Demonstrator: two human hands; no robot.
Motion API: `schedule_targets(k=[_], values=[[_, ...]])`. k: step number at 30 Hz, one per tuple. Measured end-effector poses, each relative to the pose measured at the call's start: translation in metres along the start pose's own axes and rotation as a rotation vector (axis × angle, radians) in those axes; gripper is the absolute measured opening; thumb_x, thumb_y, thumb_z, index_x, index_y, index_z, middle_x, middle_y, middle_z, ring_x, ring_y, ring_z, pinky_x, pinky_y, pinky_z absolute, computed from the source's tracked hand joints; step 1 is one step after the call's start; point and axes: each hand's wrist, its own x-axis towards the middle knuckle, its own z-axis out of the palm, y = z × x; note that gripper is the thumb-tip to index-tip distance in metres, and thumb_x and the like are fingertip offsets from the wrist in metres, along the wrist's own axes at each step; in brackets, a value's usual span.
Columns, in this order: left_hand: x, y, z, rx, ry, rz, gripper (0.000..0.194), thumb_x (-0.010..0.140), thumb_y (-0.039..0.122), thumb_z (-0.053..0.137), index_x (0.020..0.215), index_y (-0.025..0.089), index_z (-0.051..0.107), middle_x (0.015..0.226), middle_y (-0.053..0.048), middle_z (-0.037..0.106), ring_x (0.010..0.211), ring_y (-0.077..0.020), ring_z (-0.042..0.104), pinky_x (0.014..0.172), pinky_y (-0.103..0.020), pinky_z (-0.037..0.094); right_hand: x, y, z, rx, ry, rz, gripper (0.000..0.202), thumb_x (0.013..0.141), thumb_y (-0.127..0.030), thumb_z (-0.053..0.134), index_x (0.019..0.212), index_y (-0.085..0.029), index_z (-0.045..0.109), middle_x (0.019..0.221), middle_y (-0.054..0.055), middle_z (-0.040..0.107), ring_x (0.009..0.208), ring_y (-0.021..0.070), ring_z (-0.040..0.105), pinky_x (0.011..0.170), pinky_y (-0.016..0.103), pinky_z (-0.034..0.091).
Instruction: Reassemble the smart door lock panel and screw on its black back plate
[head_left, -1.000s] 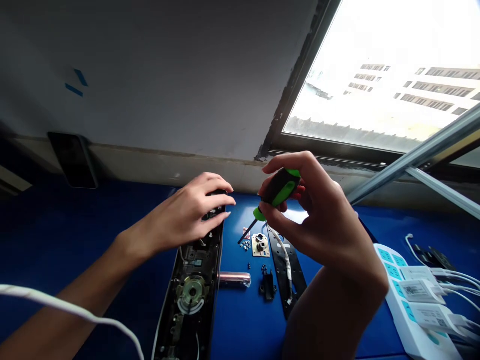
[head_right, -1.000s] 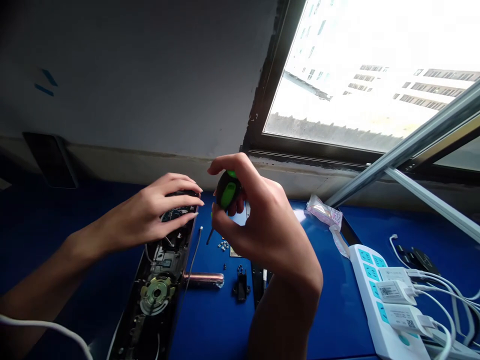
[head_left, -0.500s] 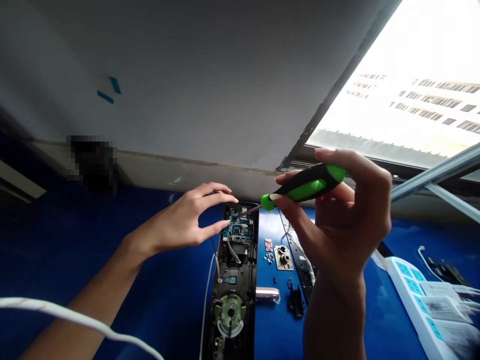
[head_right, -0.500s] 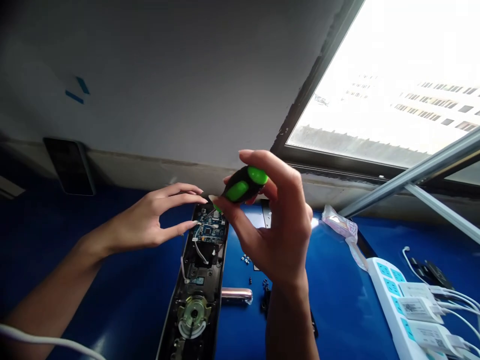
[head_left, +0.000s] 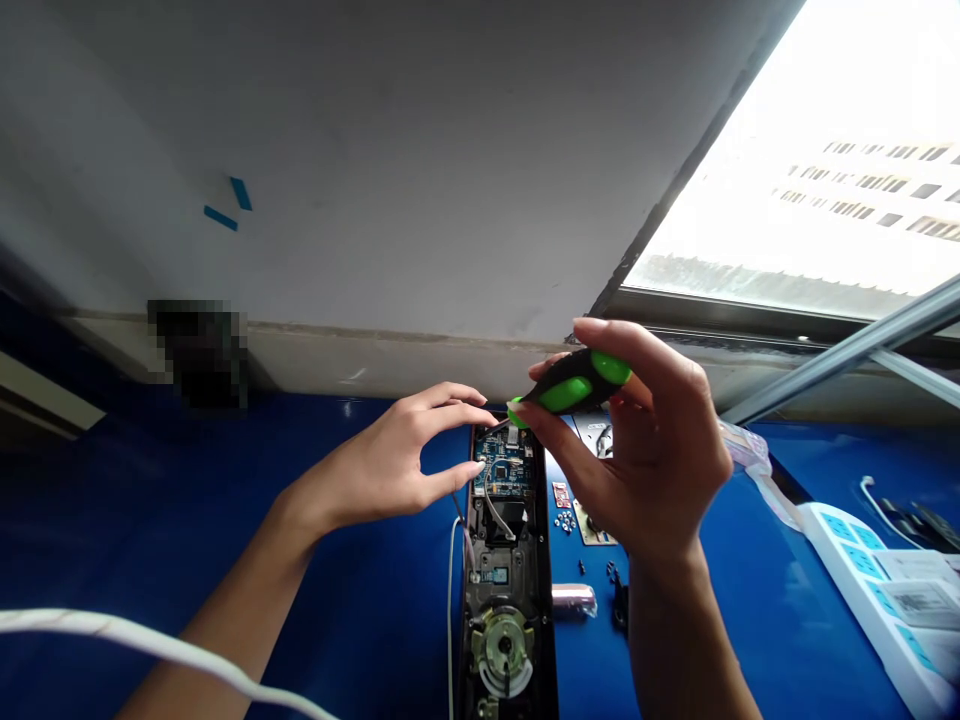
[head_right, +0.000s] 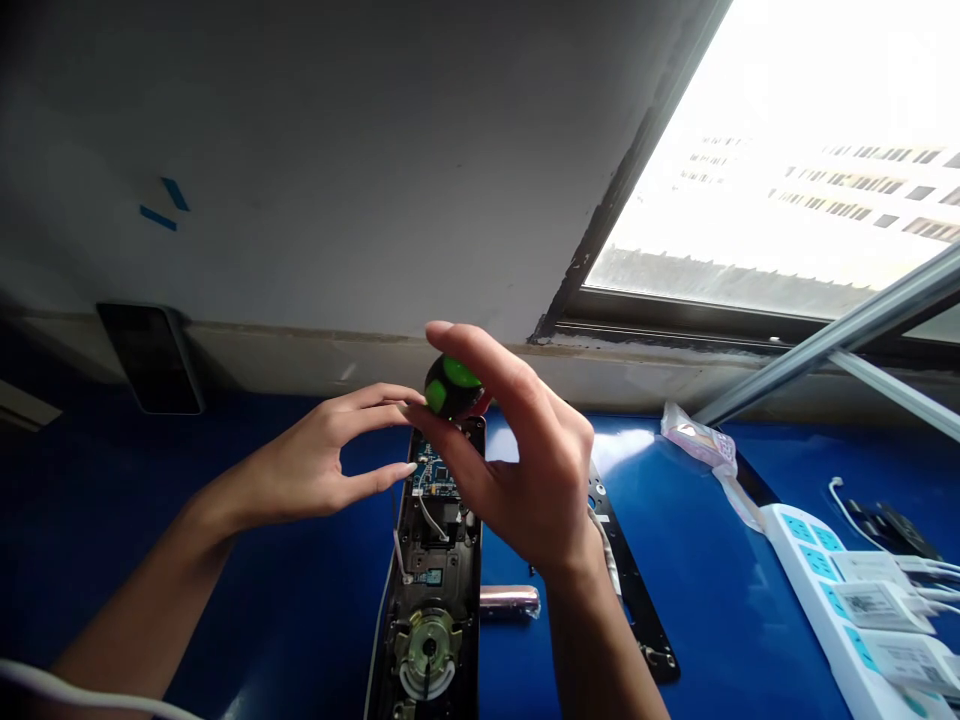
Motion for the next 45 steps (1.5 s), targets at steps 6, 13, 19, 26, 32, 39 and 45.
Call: schedule_targets(k=[6, 13, 19, 26, 32, 39, 45], values=[[0.002, -0.004, 0.005, -0.029, 0.027, 0.004, 0.039, 0.093, 0.035, 0.072, 0.132, 0.031, 0.068, 0.149, -0.004, 0.059, 0.134, -0.0259, 0.06, 0.115, -0.041, 0.052, 0.002, -0.002, 0.0, 0.013, -0.063, -0.026, 0.069, 0.089, -0.006, 0.071, 0.148, -0.037, 0.052, 0.137, 0.005, 0.068, 0.106, 0.0247, 0.075, 0.086, 0.045, 0.069], [0.008, -0.012, 0.016, -0.291, -0.031, -0.131, 0.053, 0.091, 0.036, 0.075, 0.142, 0.032, 0.06, 0.129, -0.003, 0.074, 0.103, -0.0207, 0.075, 0.096, -0.037, 0.062, -0.001, -0.003, 0.006, -0.114, -0.037, -0.067, 0.077, 0.084, -0.011, 0.08, 0.147, -0.045, 0.051, 0.121, -0.001, 0.075, 0.087, 0.0183, 0.073, 0.071, 0.035, 0.069], [0.009, -0.012, 0.017, -0.447, -0.027, -0.129, 0.058, 0.087, 0.026, 0.078, 0.142, 0.029, 0.061, 0.13, -0.005, 0.074, 0.1, -0.0206, 0.076, 0.097, -0.039, 0.063, 0.0, -0.008, 0.009, 0.053, -0.042, -0.035, 0.064, 0.088, -0.003, 0.071, 0.141, -0.036, 0.057, 0.117, 0.002, 0.074, 0.093, 0.0196, 0.074, 0.074, 0.038, 0.067], [0.01, -0.014, 0.02, -0.443, 0.002, -0.133, 0.058, 0.085, 0.027, 0.08, 0.14, 0.029, 0.062, 0.13, -0.005, 0.074, 0.099, -0.0201, 0.075, 0.096, -0.039, 0.064, 0.001, -0.009, 0.002, -0.019, -0.068, 0.101, 0.056, 0.086, -0.008, 0.073, 0.133, -0.032, 0.054, 0.115, 0.003, 0.071, 0.077, 0.0158, 0.069, 0.063, 0.034, 0.061], [0.009, -0.013, 0.02, -0.399, -0.004, -0.137, 0.055, 0.087, 0.03, 0.08, 0.139, 0.03, 0.063, 0.124, -0.003, 0.076, 0.096, -0.0193, 0.076, 0.094, -0.038, 0.064, 0.0, -0.012, 0.009, -0.125, 0.045, 0.125, 0.043, 0.084, -0.016, 0.08, 0.115, -0.031, 0.055, 0.107, 0.0, 0.071, 0.058, 0.0097, 0.057, 0.048, 0.031, 0.051], [0.009, -0.012, 0.018, -0.409, -0.001, -0.135, 0.055, 0.084, 0.027, 0.081, 0.137, 0.027, 0.065, 0.131, -0.007, 0.074, 0.103, -0.0226, 0.075, 0.098, -0.042, 0.063, 0.001, -0.017, 0.014, -0.299, 0.099, 0.045, 0.041, 0.084, -0.023, 0.084, 0.114, -0.03, 0.056, 0.084, -0.003, 0.069, 0.057, 0.0135, 0.061, 0.049, 0.033, 0.055], [0.008, -0.01, 0.017, -0.406, 0.01, -0.147, 0.054, 0.083, 0.028, 0.083, 0.135, 0.026, 0.067, 0.124, -0.006, 0.077, 0.105, -0.0237, 0.075, 0.099, -0.042, 0.062, 0.005, -0.018, 0.014, -0.271, 0.037, -0.016, 0.037, 0.087, -0.021, 0.081, 0.113, -0.03, 0.057, 0.085, -0.003, 0.069, 0.062, 0.0133, 0.064, 0.055, 0.032, 0.061]])
